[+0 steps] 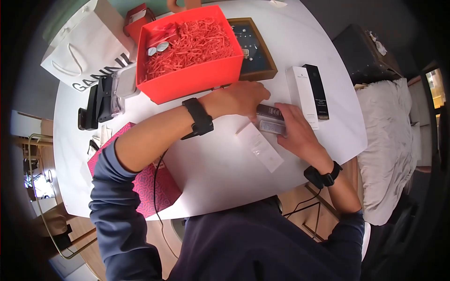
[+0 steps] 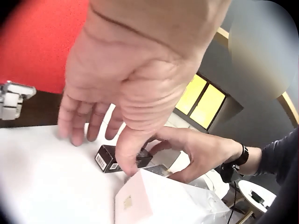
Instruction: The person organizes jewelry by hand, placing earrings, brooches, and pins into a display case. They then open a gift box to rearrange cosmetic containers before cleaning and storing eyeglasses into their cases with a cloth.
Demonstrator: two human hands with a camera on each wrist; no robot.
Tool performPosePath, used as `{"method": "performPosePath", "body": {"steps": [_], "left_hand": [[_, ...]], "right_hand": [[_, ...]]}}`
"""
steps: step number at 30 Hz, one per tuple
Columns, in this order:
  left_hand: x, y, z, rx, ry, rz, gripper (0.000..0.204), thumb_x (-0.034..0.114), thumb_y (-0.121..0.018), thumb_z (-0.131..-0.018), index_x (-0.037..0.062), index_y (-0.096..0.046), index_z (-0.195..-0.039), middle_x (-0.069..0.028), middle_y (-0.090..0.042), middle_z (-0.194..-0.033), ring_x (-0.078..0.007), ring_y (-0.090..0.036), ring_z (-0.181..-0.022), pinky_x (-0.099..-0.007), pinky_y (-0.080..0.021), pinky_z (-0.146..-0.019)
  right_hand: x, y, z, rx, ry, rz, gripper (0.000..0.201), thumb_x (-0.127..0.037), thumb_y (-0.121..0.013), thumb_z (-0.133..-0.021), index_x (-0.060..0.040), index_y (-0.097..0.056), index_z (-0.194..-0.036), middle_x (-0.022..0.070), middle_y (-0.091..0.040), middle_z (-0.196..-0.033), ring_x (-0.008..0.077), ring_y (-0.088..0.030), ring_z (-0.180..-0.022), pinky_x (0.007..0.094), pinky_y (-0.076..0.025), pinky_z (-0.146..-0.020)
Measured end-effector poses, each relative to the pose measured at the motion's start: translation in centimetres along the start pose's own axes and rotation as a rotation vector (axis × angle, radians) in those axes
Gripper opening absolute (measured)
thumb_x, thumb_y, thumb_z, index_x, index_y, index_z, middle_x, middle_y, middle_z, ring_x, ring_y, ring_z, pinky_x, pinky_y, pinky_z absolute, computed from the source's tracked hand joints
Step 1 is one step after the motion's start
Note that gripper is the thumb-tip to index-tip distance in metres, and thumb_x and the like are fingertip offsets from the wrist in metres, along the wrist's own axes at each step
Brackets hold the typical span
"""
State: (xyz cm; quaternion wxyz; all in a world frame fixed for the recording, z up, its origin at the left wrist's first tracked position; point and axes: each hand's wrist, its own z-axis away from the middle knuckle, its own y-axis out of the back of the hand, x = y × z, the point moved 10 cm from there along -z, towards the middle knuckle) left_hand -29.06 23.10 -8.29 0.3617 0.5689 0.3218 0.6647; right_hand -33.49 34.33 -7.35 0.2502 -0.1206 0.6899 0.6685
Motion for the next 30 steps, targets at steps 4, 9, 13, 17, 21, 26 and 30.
{"method": "performPosePath", "body": {"steps": [4, 9, 13, 17, 21, 26, 30], "left_hand": [[1.3, -1.3, -0.1, -0.053, -0.177, 0.143, 0.061, 0.016, -0.086, -0.073, 0.0038, -0.063, -0.128, -0.0161, -0.064, -0.118, -0.0374, -0.062, -0.114, -0.0440, -0.052, -0.094], [5.3, 3.7, 2.9, 0.220, -0.213, 0.108, 0.060, 0.012, -0.086, -0.073, 0.0035, -0.060, -0.126, -0.0152, -0.064, -0.115, -0.0353, -0.061, -0.114, -0.0419, -0.051, -0.094], [5.1, 9.8, 8.3, 0.357, -0.178, 0.551, 0.057, 0.018, -0.084, -0.083, 0.0043, -0.053, -0.129, -0.0085, -0.062, -0.114, -0.0237, -0.062, -0.108, -0.0400, -0.053, -0.090], [2.6, 10.9, 12.9, 0.296, -0.011, 1.095, 0.054, 0.028, -0.072, -0.099, 0.0080, -0.044, -0.140, -0.0030, -0.059, -0.114, -0.0151, -0.060, -0.106, -0.0349, -0.053, -0.088], [1.4, 8.9, 16.7, 0.282, -0.040, 1.554, 0.054, 0.037, -0.055, -0.107, 0.0076, -0.038, -0.149, -0.0140, -0.059, -0.132, -0.0220, -0.064, -0.113, -0.0359, -0.055, -0.090], [0.5, 9.7, 20.5, 0.369, -0.073, 1.575, 0.065, 0.040, -0.043, -0.110, 0.0019, -0.025, -0.159, -0.0296, -0.058, -0.135, -0.0273, -0.065, -0.117, -0.0366, -0.055, -0.094], [-0.5, 10.0, 22.1, 0.435, -0.079, 1.668, 0.056, 0.039, -0.048, -0.110, -0.0004, -0.040, -0.148, -0.0234, -0.059, -0.138, -0.0271, -0.064, -0.120, -0.0373, -0.055, -0.093]], "right_hand": [[0.5, -0.3, -0.3, 0.047, -0.045, -0.048, 0.061, 0.002, -0.074, -0.073, -0.0001, -0.051, -0.130, 0.0183, -0.055, -0.122, 0.0394, -0.056, -0.117, 0.0440, -0.048, -0.101], [-2.8, 4.9, 0.3, 0.290, 0.011, -0.201, 0.057, 0.000, -0.076, -0.074, -0.0011, -0.054, -0.127, 0.0154, -0.056, -0.118, 0.0342, -0.062, -0.106, 0.0377, -0.052, -0.094], [-7.3, 9.4, -0.4, 0.283, 0.181, -0.537, 0.061, 0.002, -0.076, -0.077, -0.0025, -0.056, -0.134, 0.0104, -0.056, -0.130, 0.0239, -0.060, -0.117, 0.0347, -0.050, -0.098], [-11.7, 10.3, -4.5, 0.152, 0.333, -0.839, 0.065, 0.003, -0.074, -0.083, -0.0049, -0.052, -0.144, 0.0078, -0.052, -0.141, 0.0185, -0.057, -0.125, 0.0343, -0.049, -0.101], [-16.1, 8.0, -7.5, -0.030, 0.384, -1.130, 0.068, 0.003, -0.071, -0.088, -0.0021, -0.044, -0.150, 0.0102, -0.053, -0.139, 0.0176, -0.058, -0.121, 0.0339, -0.051, -0.101], [-18.5, 5.8, -9.7, -0.106, 0.412, -1.193, 0.064, 0.002, -0.064, -0.094, -0.0013, -0.039, -0.154, 0.0111, -0.058, -0.133, 0.0181, -0.060, -0.120, 0.0358, -0.052, -0.101], [-20.5, 5.3, -10.3, -0.149, 0.471, -1.216, 0.062, 0.001, -0.062, -0.096, -0.0010, -0.040, -0.154, 0.0126, -0.057, -0.137, 0.0186, -0.061, -0.121, 0.0358, -0.052, -0.101]]}}
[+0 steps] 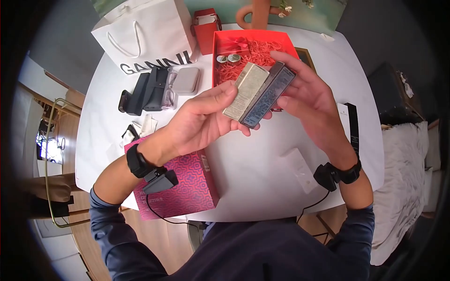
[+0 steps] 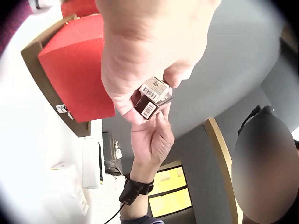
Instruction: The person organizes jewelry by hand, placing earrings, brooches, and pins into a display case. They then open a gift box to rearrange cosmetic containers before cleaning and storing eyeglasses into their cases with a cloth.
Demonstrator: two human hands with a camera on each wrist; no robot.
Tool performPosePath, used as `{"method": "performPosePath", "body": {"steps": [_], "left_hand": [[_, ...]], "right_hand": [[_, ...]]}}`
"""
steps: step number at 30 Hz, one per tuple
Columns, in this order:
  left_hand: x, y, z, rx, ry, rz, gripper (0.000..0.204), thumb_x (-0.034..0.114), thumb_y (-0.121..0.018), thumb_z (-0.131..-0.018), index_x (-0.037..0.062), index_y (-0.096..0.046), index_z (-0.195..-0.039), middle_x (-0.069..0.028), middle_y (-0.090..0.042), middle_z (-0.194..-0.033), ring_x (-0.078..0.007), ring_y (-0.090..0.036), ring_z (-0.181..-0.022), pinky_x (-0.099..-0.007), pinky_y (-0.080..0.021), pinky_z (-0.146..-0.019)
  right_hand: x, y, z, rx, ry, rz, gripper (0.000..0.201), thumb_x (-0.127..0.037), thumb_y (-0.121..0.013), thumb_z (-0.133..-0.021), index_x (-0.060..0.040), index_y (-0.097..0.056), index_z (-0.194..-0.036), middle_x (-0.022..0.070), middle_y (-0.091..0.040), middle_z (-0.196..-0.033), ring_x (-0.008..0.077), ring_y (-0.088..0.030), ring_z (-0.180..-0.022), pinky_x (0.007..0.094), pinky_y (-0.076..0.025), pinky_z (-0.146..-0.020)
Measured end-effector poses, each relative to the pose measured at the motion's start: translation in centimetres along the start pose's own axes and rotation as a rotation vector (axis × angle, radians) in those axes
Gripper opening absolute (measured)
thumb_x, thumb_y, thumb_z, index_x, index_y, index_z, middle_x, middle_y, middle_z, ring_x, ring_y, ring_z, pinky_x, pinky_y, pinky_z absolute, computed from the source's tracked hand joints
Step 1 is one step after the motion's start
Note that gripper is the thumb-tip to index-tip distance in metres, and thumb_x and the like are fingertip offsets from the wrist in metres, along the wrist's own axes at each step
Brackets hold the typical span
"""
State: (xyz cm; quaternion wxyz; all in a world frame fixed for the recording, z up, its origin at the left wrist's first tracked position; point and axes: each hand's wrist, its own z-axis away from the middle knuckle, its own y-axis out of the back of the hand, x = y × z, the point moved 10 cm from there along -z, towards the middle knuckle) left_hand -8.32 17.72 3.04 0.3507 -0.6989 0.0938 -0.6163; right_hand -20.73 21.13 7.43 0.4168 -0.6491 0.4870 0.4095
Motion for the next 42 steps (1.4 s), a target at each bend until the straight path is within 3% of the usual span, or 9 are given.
{"method": "performPosePath", "body": {"steps": [10, 13, 14, 21, 27, 30, 33, 39, 42], "left_hand": [[0.6, -0.3, 1.7, 0.064, -0.053, -0.081, 0.046, 0.032, -0.062, -0.105, 0.0004, -0.049, -0.135, -0.0124, -0.065, -0.128, -0.0197, -0.067, -0.115, -0.0372, -0.057, -0.097], [0.8, 0.2, 2.0, 0.122, -0.099, -0.386, 0.063, 0.033, -0.067, -0.102, -0.0029, -0.040, -0.146, -0.0176, -0.062, -0.134, -0.0218, -0.067, -0.118, -0.0350, -0.057, -0.102], [0.7, 0.3, 2.1, 0.170, -0.087, -0.404, 0.058, 0.028, -0.070, -0.100, -0.0020, -0.043, -0.142, -0.0110, -0.065, -0.128, -0.0161, -0.068, -0.114, -0.0338, -0.057, -0.101], [-0.1, -0.7, 2.6, 0.260, -0.142, -0.312, 0.049, 0.027, -0.061, -0.106, 0.0037, -0.043, -0.145, -0.0116, -0.064, -0.129, -0.0164, -0.065, -0.116, -0.0346, -0.056, -0.100], [1.3, 0.5, 3.3, 0.235, -0.250, -0.365, 0.038, 0.020, -0.059, -0.105, 0.0051, -0.048, -0.139, -0.0143, -0.067, -0.127, -0.0193, -0.064, -0.106, -0.0349, -0.050, -0.095], [3.4, 1.6, 3.9, 0.381, -0.344, -0.398, 0.034, 0.015, -0.061, -0.101, 0.0042, -0.051, -0.132, -0.0149, -0.067, -0.127, -0.0186, -0.064, -0.103, -0.0338, -0.048, -0.093], [5.6, 4.5, 3.7, 0.499, -0.348, -0.477, 0.032, 0.015, -0.059, -0.100, 0.0029, -0.054, -0.129, -0.0124, -0.067, -0.123, -0.0169, -0.063, -0.105, -0.0331, -0.048, -0.093], [9.8, 10.1, 1.1, 0.513, -0.304, -0.444, 0.032, 0.019, -0.053, -0.105, 0.0015, -0.050, -0.132, -0.0040, -0.059, -0.104, -0.0113, -0.055, -0.087, -0.0280, -0.043, -0.082], [10.7, 11.2, -0.2, 0.542, -0.253, -0.520, 0.033, 0.020, -0.058, -0.104, 0.0007, -0.050, -0.129, -0.0036, -0.058, -0.101, -0.0103, -0.053, -0.086, -0.0271, -0.044, -0.081]], "right_hand": [[0.6, -1.0, -0.7, 0.001, -0.034, -0.110, 0.062, 0.001, -0.059, -0.097, -0.0027, -0.039, -0.155, 0.0117, -0.060, -0.136, 0.0170, -0.061, -0.122, 0.0329, -0.053, -0.100], [1.3, -1.0, -0.7, -0.009, -0.031, -0.184, 0.066, 0.000, -0.060, -0.095, -0.0034, -0.035, -0.157, 0.0142, -0.059, -0.139, 0.0192, -0.060, -0.125, 0.0343, -0.050, -0.104], [1.6, -1.0, -0.6, -0.014, -0.035, -0.196, 0.070, -0.002, -0.061, -0.094, -0.0035, -0.032, -0.158, 0.0168, -0.058, -0.141, 0.0213, -0.059, -0.128, 0.0358, -0.048, -0.107], [2.1, -1.5, -0.1, 0.045, -0.058, -0.257, 0.069, 0.002, -0.058, -0.095, -0.0043, -0.032, -0.158, 0.0120, -0.061, -0.135, 0.0187, -0.060, -0.122, 0.0353, -0.047, -0.105], [2.1, 0.0, 0.4, 0.139, -0.137, -0.386, 0.069, -0.002, -0.055, -0.095, -0.0055, -0.030, -0.158, 0.0167, -0.058, -0.137, 0.0260, -0.060, -0.124, 0.0387, -0.047, -0.105], [2.3, 0.4, 0.6, 0.133, -0.092, -0.488, 0.068, -0.002, -0.056, -0.093, -0.0049, -0.033, -0.157, 0.0170, -0.057, -0.135, 0.0278, -0.060, -0.119, 0.0391, -0.049, -0.103], [2.7, 0.5, 0.8, 0.025, -0.077, -0.819, 0.064, -0.006, -0.054, -0.094, -0.0034, -0.036, -0.155, 0.0169, -0.057, -0.130, 0.0275, -0.061, -0.109, 0.0376, -0.050, -0.098], [4.2, 1.5, 1.4, 0.102, -0.154, -1.000, 0.043, -0.019, -0.052, -0.100, -0.0005, -0.053, -0.138, 0.0144, -0.057, -0.120, 0.0208, -0.055, -0.090, 0.0340, -0.050, -0.076], [3.2, 0.6, 1.6, -0.162, -0.201, -1.209, 0.035, -0.022, -0.055, -0.100, -0.0005, -0.058, -0.127, 0.0131, -0.057, -0.113, 0.0189, -0.054, -0.083, 0.0333, -0.048, -0.067]]}}
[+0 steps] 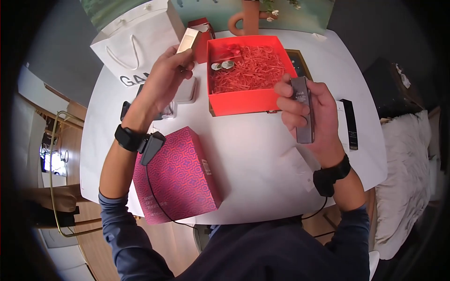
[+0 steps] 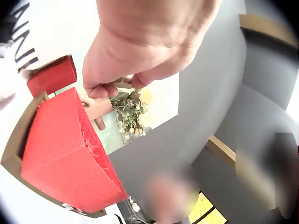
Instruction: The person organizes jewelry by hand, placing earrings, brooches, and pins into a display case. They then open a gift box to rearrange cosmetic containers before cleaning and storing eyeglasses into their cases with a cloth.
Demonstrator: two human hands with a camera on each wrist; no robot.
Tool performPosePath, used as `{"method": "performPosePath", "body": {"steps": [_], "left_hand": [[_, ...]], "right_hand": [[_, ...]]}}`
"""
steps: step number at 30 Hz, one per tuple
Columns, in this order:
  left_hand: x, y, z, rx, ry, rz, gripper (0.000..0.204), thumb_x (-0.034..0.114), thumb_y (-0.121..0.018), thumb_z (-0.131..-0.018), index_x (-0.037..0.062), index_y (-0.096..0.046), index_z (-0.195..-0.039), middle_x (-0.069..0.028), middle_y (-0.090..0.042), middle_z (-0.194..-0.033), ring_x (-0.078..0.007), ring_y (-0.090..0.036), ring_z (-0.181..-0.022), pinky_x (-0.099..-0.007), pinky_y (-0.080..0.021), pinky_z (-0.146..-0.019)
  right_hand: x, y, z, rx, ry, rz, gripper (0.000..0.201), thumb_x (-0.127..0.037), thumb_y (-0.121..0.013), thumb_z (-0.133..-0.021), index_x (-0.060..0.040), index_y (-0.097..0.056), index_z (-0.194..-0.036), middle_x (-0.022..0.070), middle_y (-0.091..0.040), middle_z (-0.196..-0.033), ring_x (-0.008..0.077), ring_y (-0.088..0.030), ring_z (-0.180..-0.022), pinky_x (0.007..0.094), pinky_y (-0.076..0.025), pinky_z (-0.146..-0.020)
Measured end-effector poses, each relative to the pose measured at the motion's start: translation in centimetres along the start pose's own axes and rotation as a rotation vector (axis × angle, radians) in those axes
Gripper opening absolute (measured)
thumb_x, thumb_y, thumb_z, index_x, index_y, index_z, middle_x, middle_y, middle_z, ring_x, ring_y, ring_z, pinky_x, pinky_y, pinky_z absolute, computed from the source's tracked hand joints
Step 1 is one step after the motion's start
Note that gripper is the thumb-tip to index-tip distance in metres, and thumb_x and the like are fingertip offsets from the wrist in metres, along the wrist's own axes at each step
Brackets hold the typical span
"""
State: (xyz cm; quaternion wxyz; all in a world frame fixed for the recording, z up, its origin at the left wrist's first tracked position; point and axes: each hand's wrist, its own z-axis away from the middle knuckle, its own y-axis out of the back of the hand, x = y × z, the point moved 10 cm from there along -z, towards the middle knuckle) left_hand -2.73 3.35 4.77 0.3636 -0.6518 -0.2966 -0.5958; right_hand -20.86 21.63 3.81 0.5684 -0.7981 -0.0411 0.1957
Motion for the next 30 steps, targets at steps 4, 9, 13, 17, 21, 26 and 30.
{"method": "performPosePath", "body": {"steps": [4, 9, 13, 17, 21, 26, 30], "left_hand": [[-0.5, -0.5, -1.2, 0.015, 0.005, -0.066, 0.034, 0.022, -0.062, -0.103, -0.0007, -0.051, -0.125, -0.0039, -0.059, -0.098, -0.0099, -0.054, -0.085, -0.0264, -0.045, -0.079], [-0.6, -0.7, -2.5, -0.018, -0.057, -0.214, 0.039, 0.026, -0.064, -0.104, -0.0029, -0.056, -0.128, -0.0030, -0.061, -0.098, -0.0126, -0.057, -0.088, -0.0287, -0.046, -0.084], [1.0, 1.1, -4.6, 0.036, -0.434, -0.854, 0.036, 0.025, -0.067, -0.102, 0.0017, -0.066, -0.129, -0.0066, -0.065, -0.103, -0.0159, -0.059, -0.095, -0.0309, -0.048, -0.088], [1.6, -0.6, -7.1, 0.045, -0.584, -1.082, 0.030, 0.022, -0.071, -0.096, 0.0060, -0.071, -0.122, -0.0118, -0.067, -0.104, -0.0237, -0.062, -0.098, -0.0361, -0.049, -0.090], [0.2, -3.7, -10.8, 0.051, -0.762, -1.283, 0.028, 0.020, -0.076, -0.089, 0.0060, -0.074, -0.113, -0.0143, -0.068, -0.106, -0.0327, -0.062, -0.105, -0.0430, -0.050, -0.093], [-0.8, -3.4, -11.9, 0.117, -0.690, -1.441, 0.033, 0.023, -0.081, -0.082, 0.0062, -0.075, -0.110, -0.0148, -0.068, -0.106, -0.0345, -0.063, -0.109, -0.0444, -0.051, -0.095], [-1.8, -0.1, -13.7, 0.079, -0.401, -1.215, 0.039, 0.028, -0.083, -0.082, 0.0064, -0.075, -0.114, -0.0163, -0.069, -0.113, -0.0346, -0.066, -0.110, -0.0429, -0.051, -0.097]], "right_hand": [[-0.5, -0.2, 0.1, 0.069, 0.056, 0.057, 0.032, -0.023, -0.055, -0.100, -0.0010, -0.059, -0.124, 0.0122, -0.057, -0.108, 0.0198, -0.055, -0.081, 0.0327, -0.048, -0.065], [-4.3, 0.4, -0.3, 0.251, 0.264, 0.421, 0.038, -0.022, -0.055, -0.101, -0.0017, -0.057, -0.133, 0.0131, -0.062, -0.117, 0.0231, -0.062, -0.095, 0.0359, -0.052, -0.083], [-11.3, 0.3, 0.1, 0.474, 0.415, 0.868, 0.039, -0.021, -0.056, -0.101, -0.0023, -0.057, -0.135, 0.0111, -0.066, -0.116, 0.0208, -0.062, -0.105, 0.0343, -0.048, -0.096], [-16.1, 1.6, -1.4, 0.620, 0.433, 1.178, 0.032, -0.016, -0.060, -0.100, 0.0010, -0.063, -0.127, 0.0076, -0.069, -0.110, 0.0158, -0.063, -0.101, 0.0303, -0.050, -0.093], [-16.5, 4.5, -4.7, 0.686, 0.368, 1.240, 0.026, -0.012, -0.064, -0.097, 0.0023, -0.066, -0.118, 0.0080, -0.069, -0.108, 0.0160, -0.066, -0.093, 0.0293, -0.055, -0.085], [-15.5, 8.3, -9.4, 0.764, 0.263, 1.313, 0.020, -0.008, -0.067, -0.092, 0.0021, -0.066, -0.109, 0.0102, -0.068, -0.103, 0.0158, -0.068, -0.087, 0.0260, -0.060, -0.077], [-14.3, 10.3, -13.2, 0.774, 0.196, 1.415, 0.018, -0.011, -0.072, -0.088, -0.0001, -0.066, -0.101, 0.0076, -0.066, -0.097, 0.0150, -0.067, -0.083, 0.0260, -0.060, -0.074]]}}
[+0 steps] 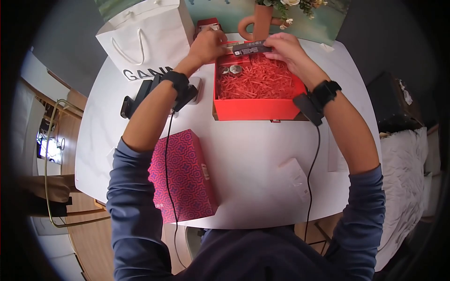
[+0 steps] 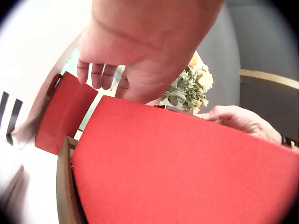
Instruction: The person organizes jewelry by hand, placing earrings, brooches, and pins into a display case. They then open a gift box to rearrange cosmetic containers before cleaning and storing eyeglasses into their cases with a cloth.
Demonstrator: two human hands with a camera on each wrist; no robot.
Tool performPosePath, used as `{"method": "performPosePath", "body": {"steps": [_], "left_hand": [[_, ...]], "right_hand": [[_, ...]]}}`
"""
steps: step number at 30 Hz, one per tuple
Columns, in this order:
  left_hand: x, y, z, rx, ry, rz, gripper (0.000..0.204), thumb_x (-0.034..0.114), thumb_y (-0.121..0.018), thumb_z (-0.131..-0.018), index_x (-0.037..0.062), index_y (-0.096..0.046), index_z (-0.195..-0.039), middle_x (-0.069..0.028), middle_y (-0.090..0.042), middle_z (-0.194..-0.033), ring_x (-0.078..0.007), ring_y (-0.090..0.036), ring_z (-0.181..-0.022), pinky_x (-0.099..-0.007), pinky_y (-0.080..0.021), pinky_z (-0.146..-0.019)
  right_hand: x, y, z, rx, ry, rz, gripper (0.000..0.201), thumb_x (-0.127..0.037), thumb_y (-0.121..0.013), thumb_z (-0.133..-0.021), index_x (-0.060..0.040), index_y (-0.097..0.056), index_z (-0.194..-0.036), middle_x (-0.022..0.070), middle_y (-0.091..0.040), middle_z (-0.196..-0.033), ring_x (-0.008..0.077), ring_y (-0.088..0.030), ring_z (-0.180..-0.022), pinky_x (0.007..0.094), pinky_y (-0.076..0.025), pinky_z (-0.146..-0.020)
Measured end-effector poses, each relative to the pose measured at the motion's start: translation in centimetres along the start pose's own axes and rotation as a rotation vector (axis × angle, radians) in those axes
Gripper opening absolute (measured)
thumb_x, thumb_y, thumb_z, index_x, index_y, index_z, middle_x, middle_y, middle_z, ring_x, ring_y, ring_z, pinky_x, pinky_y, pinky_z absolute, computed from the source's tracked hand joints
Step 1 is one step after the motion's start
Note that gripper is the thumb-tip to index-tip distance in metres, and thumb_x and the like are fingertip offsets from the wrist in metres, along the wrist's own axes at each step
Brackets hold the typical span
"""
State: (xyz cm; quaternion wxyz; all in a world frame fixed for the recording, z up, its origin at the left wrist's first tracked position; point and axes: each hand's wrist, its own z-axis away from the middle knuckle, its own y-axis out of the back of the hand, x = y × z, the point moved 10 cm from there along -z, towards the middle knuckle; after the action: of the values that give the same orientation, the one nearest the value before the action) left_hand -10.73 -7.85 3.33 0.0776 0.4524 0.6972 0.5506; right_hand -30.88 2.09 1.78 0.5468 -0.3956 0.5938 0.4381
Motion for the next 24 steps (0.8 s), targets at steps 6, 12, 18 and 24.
{"method": "performPosePath", "body": {"steps": [6, 12, 18, 24], "left_hand": [[-0.5, 0.4, 1.2, -0.026, 0.130, 0.225, 0.063, 0.047, -0.083, -0.082, 0.0046, -0.070, -0.127, -0.0211, -0.068, -0.127, -0.0340, -0.067, -0.117, -0.0409, -0.051, -0.101], [0.1, -0.6, 0.8, -0.013, 0.005, -0.125, 0.073, 0.056, -0.085, -0.074, 0.0107, -0.070, -0.129, -0.0179, -0.074, -0.115, -0.0358, -0.071, -0.107, -0.0459, -0.056, -0.092], [2.1, 0.4, 1.4, -0.030, -0.083, -0.154, 0.063, 0.042, -0.088, -0.075, -0.0021, -0.058, -0.109, -0.0301, -0.061, -0.126, -0.0419, -0.062, -0.114, -0.0486, -0.051, -0.089], [2.2, 4.8, 4.6, 0.048, 0.068, 0.402, 0.050, 0.029, -0.075, -0.095, -0.0018, -0.056, -0.129, -0.0166, -0.066, -0.122, -0.0240, -0.065, -0.110, -0.0350, -0.055, -0.086]], "right_hand": [[2.3, -3.1, -2.3, 0.015, -0.053, 0.266, 0.018, -0.016, -0.079, -0.082, -0.0059, -0.066, -0.089, -0.0011, -0.061, -0.077, 0.0106, -0.061, -0.070, 0.0249, -0.053, -0.061], [2.9, -4.0, -2.9, 0.055, 0.003, 0.176, 0.017, -0.019, -0.078, -0.084, -0.0081, -0.069, -0.093, -0.0009, -0.063, -0.081, 0.0089, -0.060, -0.071, 0.0257, -0.052, -0.058], [-6.1, -0.9, 14.1, -0.398, 0.174, 0.461, 0.014, -0.015, -0.064, -0.097, -0.0035, -0.068, -0.103, -0.0002, -0.067, -0.095, 0.0077, -0.061, -0.082, 0.0247, -0.051, -0.071], [4.0, 4.3, 32.3, -0.318, 0.050, 0.824, 0.068, -0.005, -0.072, -0.082, -0.0039, -0.042, -0.143, 0.0167, -0.057, -0.128, 0.0342, -0.061, -0.113, 0.0389, -0.053, -0.092]]}}
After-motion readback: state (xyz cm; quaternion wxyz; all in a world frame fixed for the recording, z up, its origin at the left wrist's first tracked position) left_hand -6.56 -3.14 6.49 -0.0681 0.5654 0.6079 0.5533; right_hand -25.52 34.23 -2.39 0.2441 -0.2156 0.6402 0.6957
